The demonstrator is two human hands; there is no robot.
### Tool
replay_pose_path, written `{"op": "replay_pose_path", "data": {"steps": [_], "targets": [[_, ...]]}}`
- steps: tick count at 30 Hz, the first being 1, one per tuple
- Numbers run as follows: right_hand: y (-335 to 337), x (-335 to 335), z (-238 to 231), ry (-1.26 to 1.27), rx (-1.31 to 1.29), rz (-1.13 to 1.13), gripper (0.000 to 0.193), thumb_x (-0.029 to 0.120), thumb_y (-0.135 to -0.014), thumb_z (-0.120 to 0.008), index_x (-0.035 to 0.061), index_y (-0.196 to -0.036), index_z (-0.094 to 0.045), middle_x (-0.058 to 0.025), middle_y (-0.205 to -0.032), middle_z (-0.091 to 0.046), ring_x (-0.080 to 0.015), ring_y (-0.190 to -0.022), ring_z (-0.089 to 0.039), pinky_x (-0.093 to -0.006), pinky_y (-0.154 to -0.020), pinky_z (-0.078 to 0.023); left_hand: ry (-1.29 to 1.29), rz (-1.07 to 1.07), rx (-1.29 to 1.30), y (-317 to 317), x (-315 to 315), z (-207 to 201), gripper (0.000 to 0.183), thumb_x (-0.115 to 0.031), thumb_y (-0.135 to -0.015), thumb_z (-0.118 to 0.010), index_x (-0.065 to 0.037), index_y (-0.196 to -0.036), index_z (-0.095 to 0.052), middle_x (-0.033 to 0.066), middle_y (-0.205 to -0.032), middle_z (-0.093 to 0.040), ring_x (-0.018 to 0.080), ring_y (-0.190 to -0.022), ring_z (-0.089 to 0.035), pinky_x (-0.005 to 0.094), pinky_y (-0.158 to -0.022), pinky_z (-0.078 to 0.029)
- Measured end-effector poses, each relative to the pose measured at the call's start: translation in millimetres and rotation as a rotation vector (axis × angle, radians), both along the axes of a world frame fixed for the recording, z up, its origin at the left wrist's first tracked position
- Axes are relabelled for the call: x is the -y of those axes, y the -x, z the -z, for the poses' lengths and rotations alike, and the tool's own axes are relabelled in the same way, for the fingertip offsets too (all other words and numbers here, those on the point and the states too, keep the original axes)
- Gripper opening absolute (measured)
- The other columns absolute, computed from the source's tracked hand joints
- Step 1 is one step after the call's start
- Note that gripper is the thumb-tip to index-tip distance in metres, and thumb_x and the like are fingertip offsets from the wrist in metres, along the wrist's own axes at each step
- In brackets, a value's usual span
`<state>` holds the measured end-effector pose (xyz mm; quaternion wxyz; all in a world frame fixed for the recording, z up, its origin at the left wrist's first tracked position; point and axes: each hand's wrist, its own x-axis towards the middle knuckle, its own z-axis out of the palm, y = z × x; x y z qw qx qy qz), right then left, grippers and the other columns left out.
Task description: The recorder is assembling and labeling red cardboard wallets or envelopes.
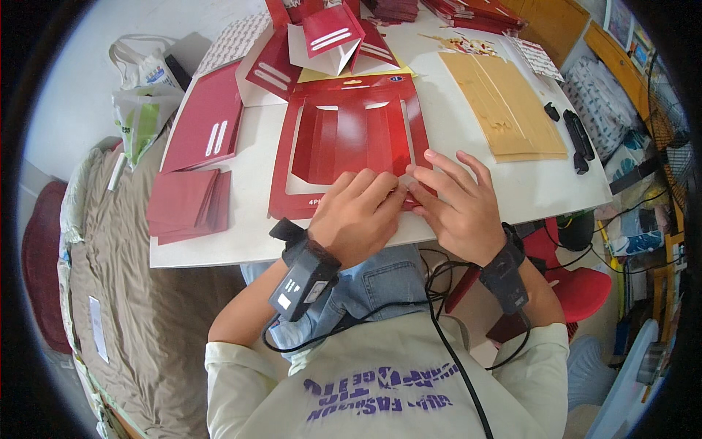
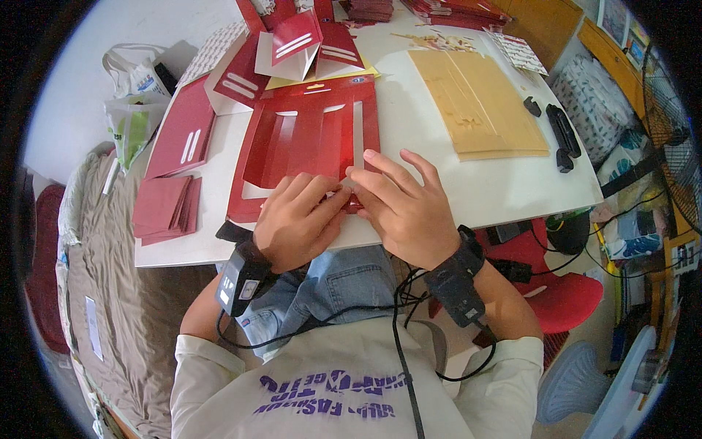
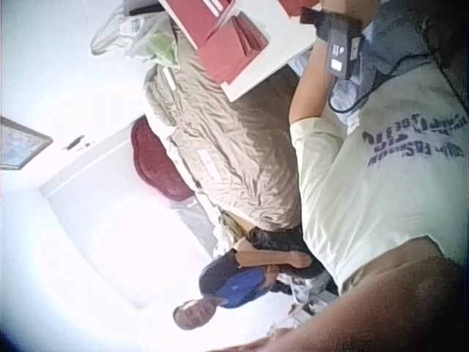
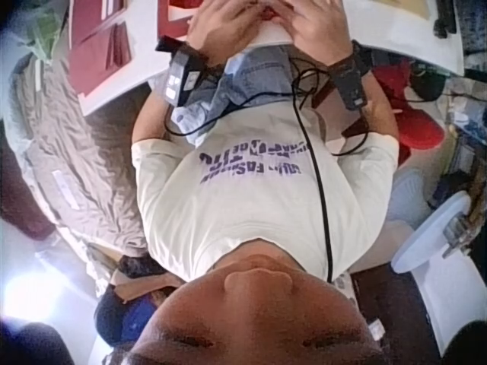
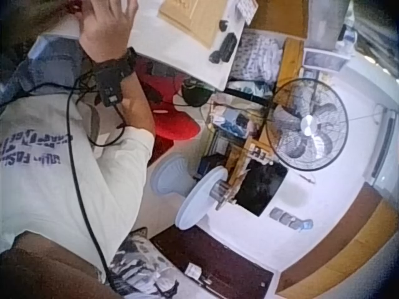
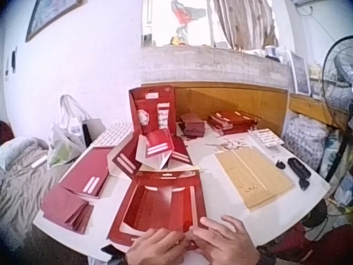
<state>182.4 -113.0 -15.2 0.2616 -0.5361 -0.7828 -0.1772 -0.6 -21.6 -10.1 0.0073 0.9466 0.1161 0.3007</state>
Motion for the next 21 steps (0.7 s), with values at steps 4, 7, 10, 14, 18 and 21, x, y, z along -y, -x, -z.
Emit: {"op": "replay_pose_path", "data": {"steps": [4, 7, 10, 14, 18, 21], "targets": [[0.4, -0.3, 2.1, 0.004, -0.003, 0.011, 0.033, 0.018, -0.075, -0.071, 0.0062, -0.106, -0.069, 0.003, -0.124, -0.056, -0.0185, -0.127, -0.044, -0.0476, -0.104, -0.033, 0.011, 0.033, 0.038, -3.0, -2.1, 3.0, 0.026, -0.012, -0.075, -0.07, 0.0, -0.098, -0.065, 0.007, -0.093, -0.057, 0.0235, -0.082, -0.056, 0.0357, -0.069, -0.047], [1.6, 0.7, -1.0, 0.014, -0.028, 0.035, 0.031, 0.018, -0.074, -0.072, 0.0076, -0.103, -0.07, 0.0014, -0.124, -0.056, -0.0194, -0.126, -0.045, -0.047, -0.104, -0.033, 0.003, 0.028, -0.015, -2.8, -2.3, 4.2, 0.023, -0.011, -0.077, -0.07, 0.0, -0.096, -0.065, 0.0073, -0.092, -0.056, 0.0233, -0.08, -0.056, 0.0355, -0.068, -0.046], [-2.9, 2.7, -1.2, 0.053, -0.143, 0.002, 0.029, 0.016, -0.071, -0.074, 0.0081, -0.099, -0.071, -0.0016, -0.123, -0.056, -0.0217, -0.125, -0.047, -0.0457, -0.102, -0.035, 0.011, 0.028, -0.005, -1.3, -2.3, 3.4, 0.02, -0.009, -0.077, -0.069, 0.0, -0.094, -0.065, 0.0076, -0.091, -0.056, 0.0235, -0.079, -0.055, 0.0356, -0.067, -0.046], [-3.1, 3.3, -1.2, -0.011, -0.22, -0.038, 0.021, 0.009, -0.069, -0.075, 0.0064, -0.089, -0.07, -0.0047, -0.118, -0.057, -0.0248, -0.12, -0.051, -0.0442, -0.098, -0.038, 0.019, 0.068, 0.01, -0.7, -5.1, 5.0, 0.02, -0.008, -0.076, -0.069, 0.0, -0.094, -0.065, 0.0078, -0.092, -0.056, 0.0237, -0.078, -0.054, 0.0352, -0.067, -0.046], [1.3, -3.6, 1.1, -0.043, -0.211, -0.075, 0.011, 0.004, -0.069, -0.071, 0.005, -0.078, -0.065, -0.0043, -0.105, -0.059, -0.0246, -0.112, -0.057, -0.0428, -0.093, -0.04, 0.088, 0.11, 0.083, -1.3, -3.4, 5.6, 0.024, -0.004, -0.072, -0.069, 0.0, -0.096, -0.065, 0.0077, -0.092, -0.056, 0.0244, -0.078, -0.054, 0.0352, -0.068, -0.046], [3.3, -5.4, 2.1, -0.051, -0.181, -0.078, 0.01, 0.002, -0.067, -0.068, 0.0046, -0.074, -0.062, -0.0033, -0.098, -0.059, -0.0225, -0.109, -0.058, -0.0414, -0.091, -0.04, 0.077, 0.114, 0.117, -5.1, -0.6, 5.6, 0.025, -0.002, -0.069, -0.068, -0.001, -0.094, -0.064, 0.0077, -0.091, -0.056, 0.025, -0.078, -0.054, 0.0354, -0.068, -0.045]]}}
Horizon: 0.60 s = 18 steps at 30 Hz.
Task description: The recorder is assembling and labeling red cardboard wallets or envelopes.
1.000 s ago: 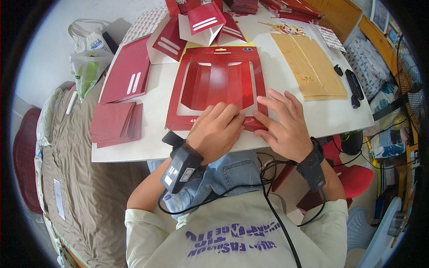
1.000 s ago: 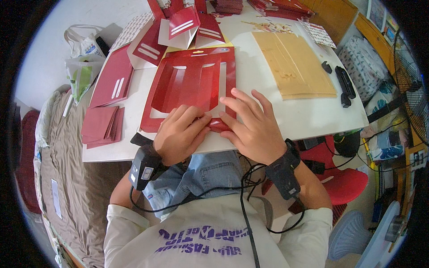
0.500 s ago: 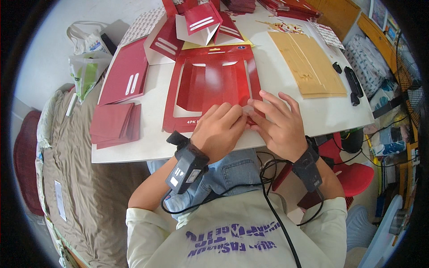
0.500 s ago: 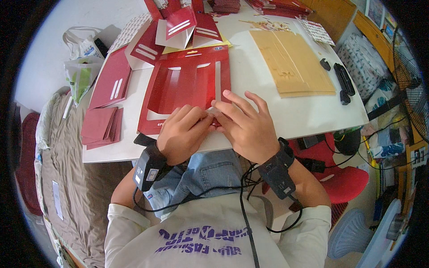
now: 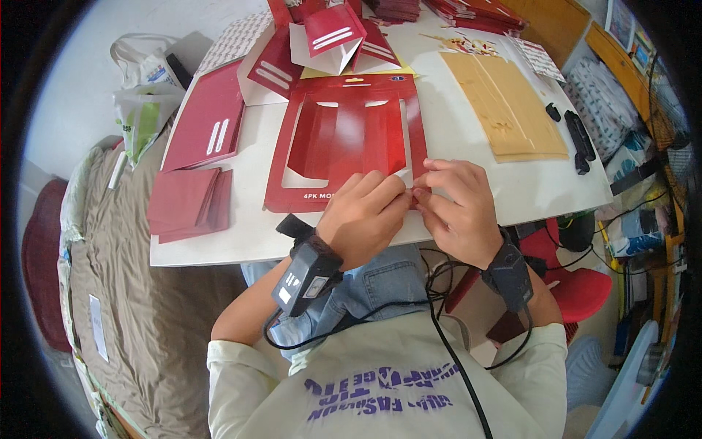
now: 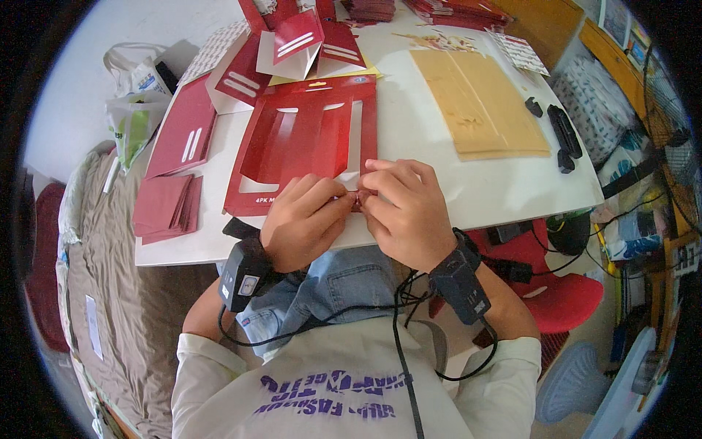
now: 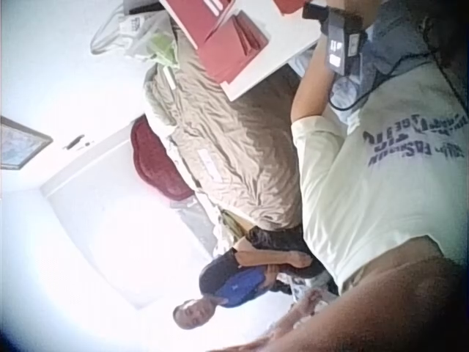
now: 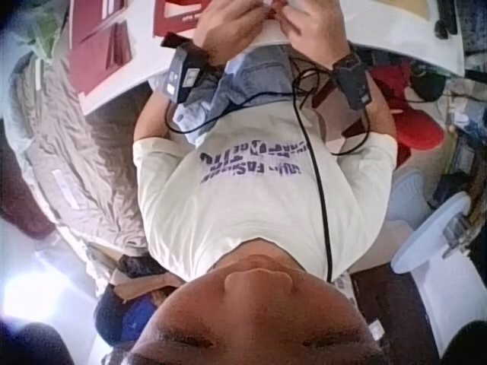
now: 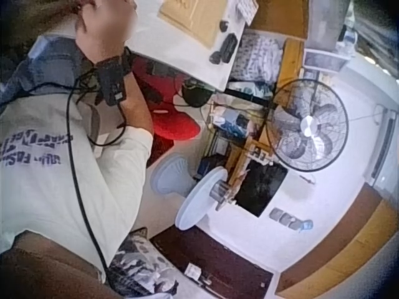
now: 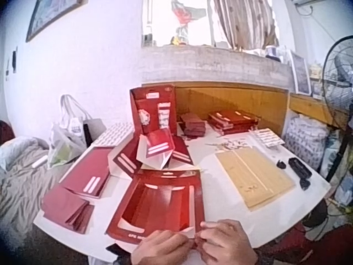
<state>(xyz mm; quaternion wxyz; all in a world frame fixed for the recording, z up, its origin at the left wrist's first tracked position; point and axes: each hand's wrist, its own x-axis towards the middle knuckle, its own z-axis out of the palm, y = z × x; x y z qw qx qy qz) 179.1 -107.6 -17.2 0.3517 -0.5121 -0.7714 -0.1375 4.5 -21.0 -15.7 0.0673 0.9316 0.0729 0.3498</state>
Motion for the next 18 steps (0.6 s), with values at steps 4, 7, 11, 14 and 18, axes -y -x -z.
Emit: {"op": "replay_pose_path", "data": {"steps": [4, 7, 11, 14, 18], "targets": [[2.1, -1.6, -0.3, 0.01, 0.007, -0.011, 0.01, 0.002, -0.066, -0.067, 0.0049, -0.072, -0.06, -0.0021, -0.094, -0.06, -0.0206, -0.108, -0.058, -0.0407, -0.091, -0.04, 0.017, -0.001, -0.031, -2.5, 0.5, -0.9, 0.022, -0.002, -0.069, -0.068, -0.002, -0.091, -0.063, 0.0078, -0.089, -0.055, 0.0253, -0.078, -0.054, 0.0355, -0.068, -0.045], [3.3, -2.2, -1.2, 0.025, -0.027, -0.04, 0.013, 0.001, -0.064, -0.067, 0.0055, -0.072, -0.059, -0.0018, -0.092, -0.059, -0.0202, -0.106, -0.059, -0.0405, -0.09, -0.04, 0.028, 0.012, -0.04, -3.4, 0.3, -2.9, 0.019, -0.003, -0.07, -0.068, -0.003, -0.088, -0.062, 0.008, -0.088, -0.054, 0.0254, -0.077, -0.054, 0.036, -0.067, -0.045], [1.5, -1.0, 0.2, 0.0, -0.073, 0.003, 0.019, -0.001, -0.062, -0.067, 0.0068, -0.076, -0.057, -0.0014, -0.092, -0.059, -0.0206, -0.102, -0.06, -0.0395, -0.088, -0.041, 0.023, -0.004, -0.051, -1.6, -1.2, -2.9, 0.022, -0.003, -0.07, -0.069, -0.002, -0.092, -0.064, 0.0079, -0.091, -0.056, 0.0254, -0.08, -0.055, 0.0355, -0.069, -0.046], [0.2, -1.2, 3.0, -0.002, -0.068, 0.003, 0.021, -0.002, -0.062, -0.067, 0.0073, -0.078, -0.057, -0.0012, -0.093, -0.059, -0.0211, -0.099, -0.06, -0.0394, -0.088, -0.041, 0.034, -0.059, -0.043, 7.5, -0.7, -3.4, 0.024, -0.004, -0.071, -0.07, -0.002, -0.094, -0.065, 0.0082, -0.093, -0.058, 0.0258, -0.083, -0.056, 0.0355, -0.07, -0.046], [-0.7, -0.2, 2.3, 0.014, -0.061, 0.007, 0.021, -0.002, -0.062, -0.067, 0.0077, -0.078, -0.057, -0.0015, -0.096, -0.059, -0.0212, -0.098, -0.059, -0.0397, -0.087, -0.041, 0.044, -0.075, -0.046, 13.0, -6.4, -1.4, 0.023, -0.004, -0.073, -0.07, -0.001, -0.095, -0.065, 0.0091, -0.092, -0.057, 0.0265, -0.083, -0.056, 0.036, -0.069, -0.047]]}}
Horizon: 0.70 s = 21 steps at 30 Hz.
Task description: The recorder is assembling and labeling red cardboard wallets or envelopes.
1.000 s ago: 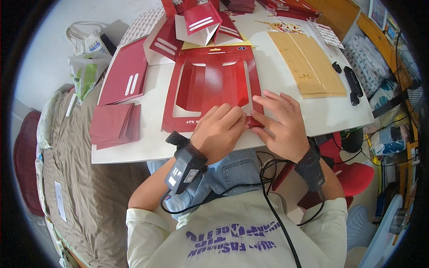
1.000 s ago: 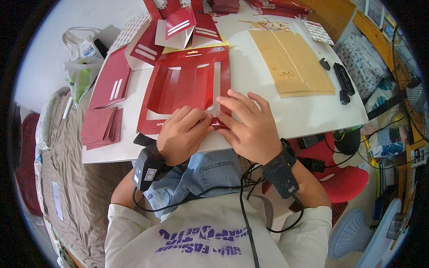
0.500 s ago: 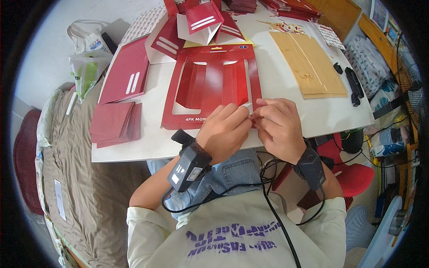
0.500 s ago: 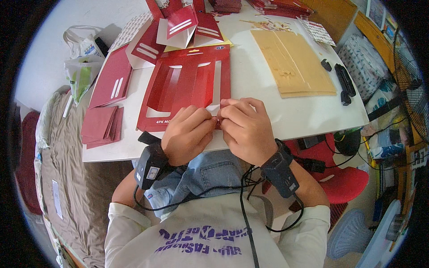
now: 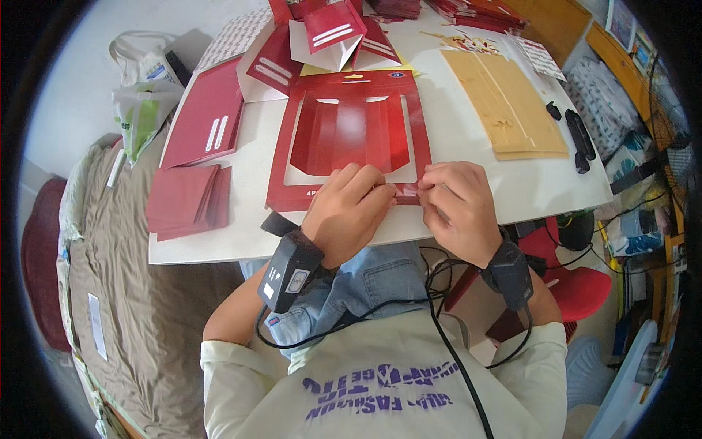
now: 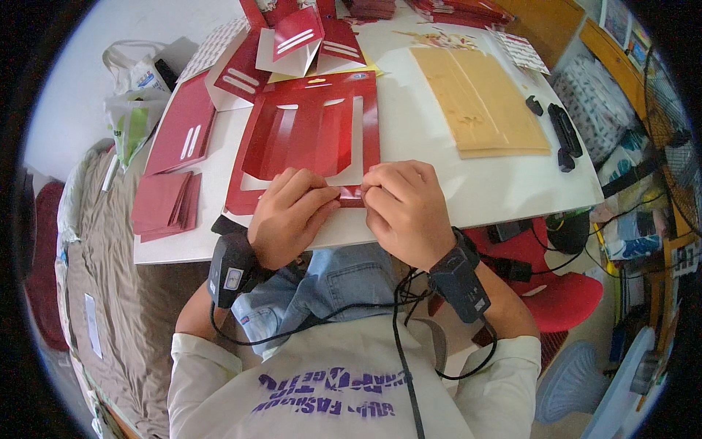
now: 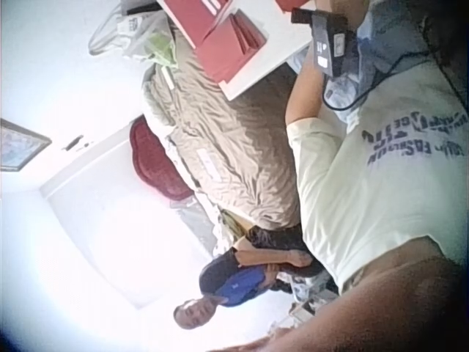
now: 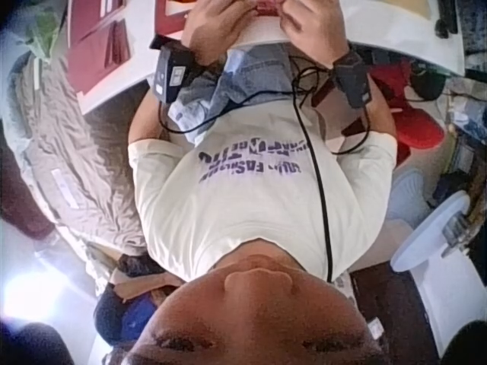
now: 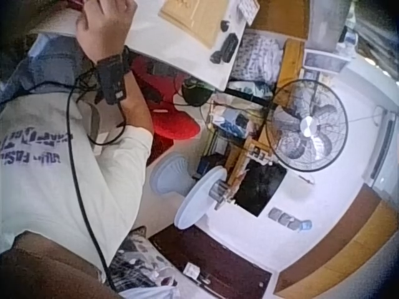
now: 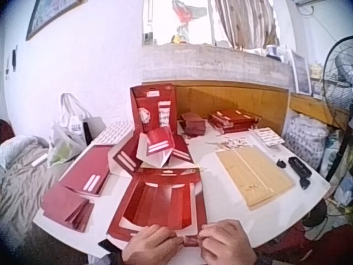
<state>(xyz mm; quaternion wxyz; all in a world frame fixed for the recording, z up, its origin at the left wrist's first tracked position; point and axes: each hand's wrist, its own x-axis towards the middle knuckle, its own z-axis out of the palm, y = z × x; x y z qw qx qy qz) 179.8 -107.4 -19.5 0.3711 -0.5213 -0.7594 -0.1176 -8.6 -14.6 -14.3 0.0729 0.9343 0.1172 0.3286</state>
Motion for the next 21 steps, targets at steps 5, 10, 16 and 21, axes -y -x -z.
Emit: {"op": "replay_pose_path", "data": {"steps": [5, 10, 16, 21], "targets": [[10.6, -2.7, -4.4, 0.014, -0.016, 0.014, 0.019, 0.002, -0.065, -0.07, 0.0077, -0.079, -0.059, -0.001, -0.095, -0.059, -0.0206, -0.095, -0.059, -0.0395, -0.087, -0.04, -0.027, 0.063, 0.015, -1.8, 1.1, 0.5, 0.024, -0.003, -0.07, -0.069, 0.0, -0.093, -0.064, 0.0087, -0.09, -0.056, 0.026, -0.081, -0.056, 0.0353, -0.068, -0.047], [11.0, -4.9, -3.7, 0.02, 0.042, -0.007, 0.015, 0.005, -0.068, -0.071, 0.0073, -0.079, -0.06, -0.0002, -0.091, -0.057, -0.0191, -0.092, -0.058, -0.0391, -0.088, -0.039, -0.069, 0.049, -0.053, -3.3, 4.1, 2.7, 0.025, -0.005, -0.07, -0.068, 0.0, -0.095, -0.064, 0.0097, -0.093, -0.058, 0.0259, -0.082, -0.056, 0.0351, -0.069, -0.047], [5.6, -4.7, -4.0, 0.023, 0.043, -0.018, 0.012, 0.002, -0.068, -0.067, 0.0067, -0.076, -0.059, -0.0007, -0.084, -0.055, -0.019, -0.088, -0.058, -0.0392, -0.087, -0.038, -0.021, -0.027, -0.049, 11.0, 2.5, -5.6, 0.029, -0.011, -0.074, -0.073, -0.001, -0.1, -0.065, 0.0089, -0.096, -0.059, 0.0245, -0.085, -0.057, 0.0361, -0.07, -0.047], [3.5, -1.9, -8.7, 0.082, 0.043, -0.025, 0.012, 0.002, -0.068, -0.065, 0.0073, -0.077, -0.059, -0.0009, -0.087, -0.056, -0.0204, -0.09, -0.058, -0.0406, -0.088, -0.038, -0.082, -0.066, -0.096, 25.1, -1.3, -8.4, 0.024, -0.01, -0.079, -0.071, -0.001, -0.1, -0.067, 0.0084, -0.094, -0.06, 0.023, -0.085, -0.058, 0.0353, -0.074, -0.045]]}}
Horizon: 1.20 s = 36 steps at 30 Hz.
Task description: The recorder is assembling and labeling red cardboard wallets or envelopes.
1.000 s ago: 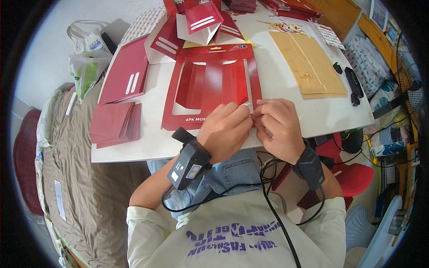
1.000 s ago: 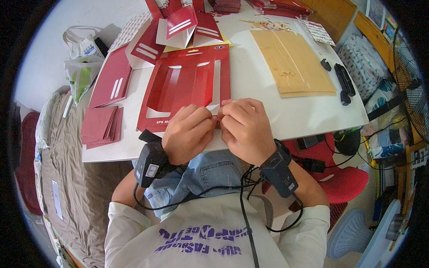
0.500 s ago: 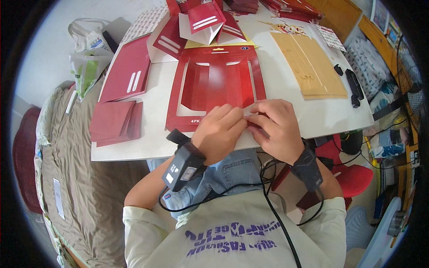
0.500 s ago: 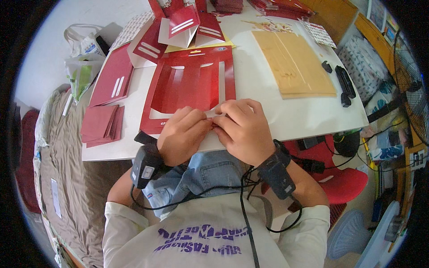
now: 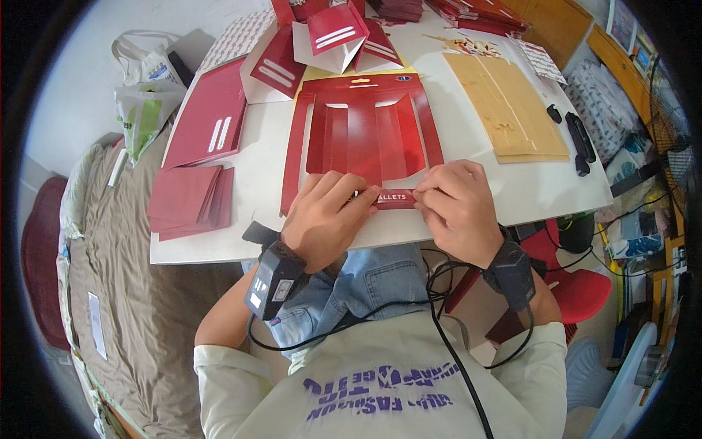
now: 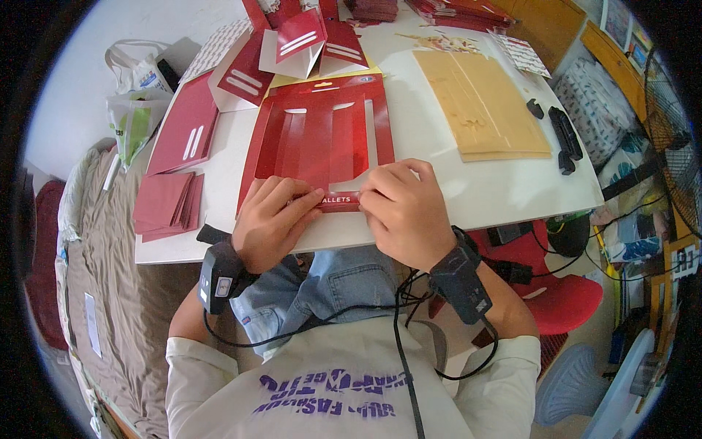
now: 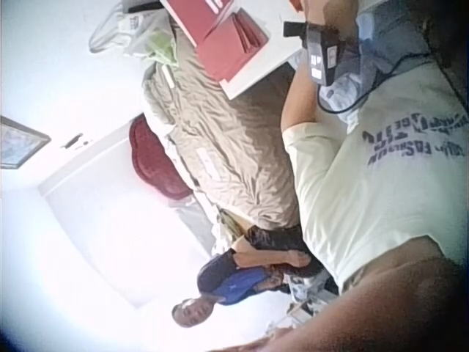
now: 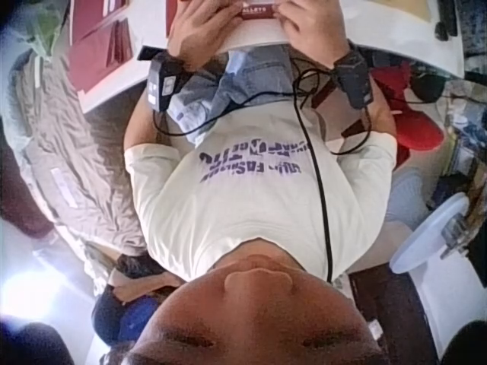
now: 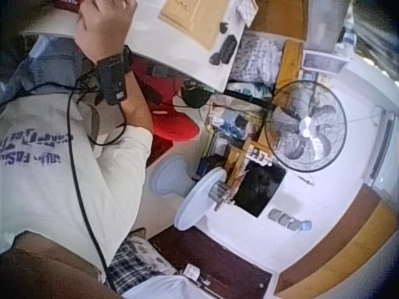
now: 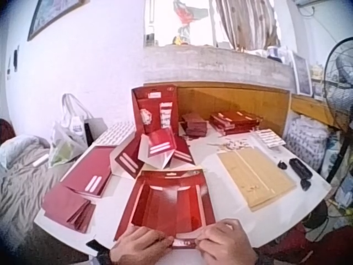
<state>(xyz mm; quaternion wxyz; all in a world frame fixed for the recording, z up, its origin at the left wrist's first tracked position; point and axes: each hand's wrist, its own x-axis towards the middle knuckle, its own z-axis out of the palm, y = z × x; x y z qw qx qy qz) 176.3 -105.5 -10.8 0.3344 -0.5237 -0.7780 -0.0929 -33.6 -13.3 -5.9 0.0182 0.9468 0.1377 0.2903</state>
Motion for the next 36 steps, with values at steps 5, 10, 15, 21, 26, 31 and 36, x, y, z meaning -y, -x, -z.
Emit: {"op": "replay_pose_path", "data": {"steps": [5, 10, 15, 21, 26, 31, 36], "targets": [[8.4, -3.8, -2.7, -0.019, -0.009, 0.01, 0.013, 0.005, -0.068, -0.067, 0.0072, -0.077, -0.059, -0.0015, -0.091, -0.055, -0.0217, -0.091, -0.057, -0.0414, -0.088, -0.039, -0.043, 0.038, 0.016, -2.7, -3.5, 6.5, 0.021, -0.007, -0.076, -0.068, 0.0, -0.095, -0.066, 0.0068, -0.09, -0.058, 0.0225, -0.084, -0.057, 0.035, -0.074, -0.045], [17.9, -6.8, -4.3, -0.062, 0.019, -0.005, 0.014, 0.007, -0.067, -0.069, 0.0077, -0.079, -0.06, -0.0012, -0.091, -0.054, -0.0219, -0.089, -0.055, -0.0413, -0.087, -0.039, -0.039, 0.092, -0.011, -8.8, -1.5, 6.1, 0.025, -0.007, -0.075, -0.069, 0.002, -0.098, -0.066, 0.0091, -0.091, -0.06, 0.0245, -0.083, -0.057, 0.0364, -0.073, -0.046], [21.3, -6.6, -1.5, -0.085, 0.128, 0.061, 0.016, 0.009, -0.065, -0.069, 0.0093, -0.078, -0.06, -0.001, -0.087, -0.05, -0.0203, -0.086, -0.05, -0.0387, -0.082, -0.037, -0.03, 0.058, 0.017, -9.9, -1.1, 4.0, 0.029, -0.01, -0.075, -0.071, -0.002, -0.102, -0.067, 0.0078, -0.094, -0.06, 0.0233, -0.085, -0.057, 0.0363, -0.074, -0.045], [12.4, -8.0, -0.2, -0.096, 0.105, 0.079, 0.017, 0.007, -0.064, -0.068, 0.0092, -0.079, -0.06, -0.0007, -0.088, -0.052, -0.02, -0.086, -0.051, -0.038, -0.079, -0.037, -0.002, -0.084, 0.02, 8.2, -2.1, 3.1, 0.032, -0.016, -0.076, -0.075, -0.004, -0.105, -0.067, 0.0077, -0.097, -0.061, 0.0226, -0.088, -0.057, 0.0352, -0.076, -0.045], [12.4, -6.6, 4.5, -0.094, 0.116, 0.075, 0.017, 0.006, -0.065, -0.068, 0.0084, -0.08, -0.061, -0.0011, -0.088, -0.053, -0.0204, -0.084, -0.052, -0.0374, -0.078, -0.038, 0.021, -0.079, 0.022, 16.3, -1.8, 1.7, 0.029, -0.015, -0.078, -0.074, -0.005, -0.104, -0.068, 0.0069, -0.097, -0.061, 0.0215, -0.088, -0.057, 0.0353, -0.078, -0.044], [7.4, -2.9, 3.8, -0.08, 0.126, 0.093, 0.016, 0.005, -0.067, -0.067, 0.0077, -0.081, -0.062, -0.0014, -0.088, -0.053, -0.0206, -0.084, -0.052, -0.0373, -0.079, -0.039, 0.011, -0.071, 0.006, 26.7, -7.4, 1.4, 0.023, -0.011, -0.08, -0.072, -0.004, -0.101, -0.069, 0.0063, -0.095, -0.062, 0.0209, -0.087, -0.057, 0.0361, -0.079, -0.043], [9.4, -3.9, 1.7, -0.075, 0.092, 0.082, 0.017, 0.006, -0.068, -0.068, 0.0085, -0.084, -0.064, -0.001, -0.09, -0.053, -0.0203, -0.084, -0.051, -0.0378, -0.078, -0.039, -0.014, 0.004, 0.01, 24.3, -8.5, 2.6, 0.019, -0.009, -0.08, -0.07, -0.001, -0.096, -0.069, 0.0069, -0.091, -0.062, 0.0217, -0.083, -0.058, 0.0349, -0.076, -0.044]]}}
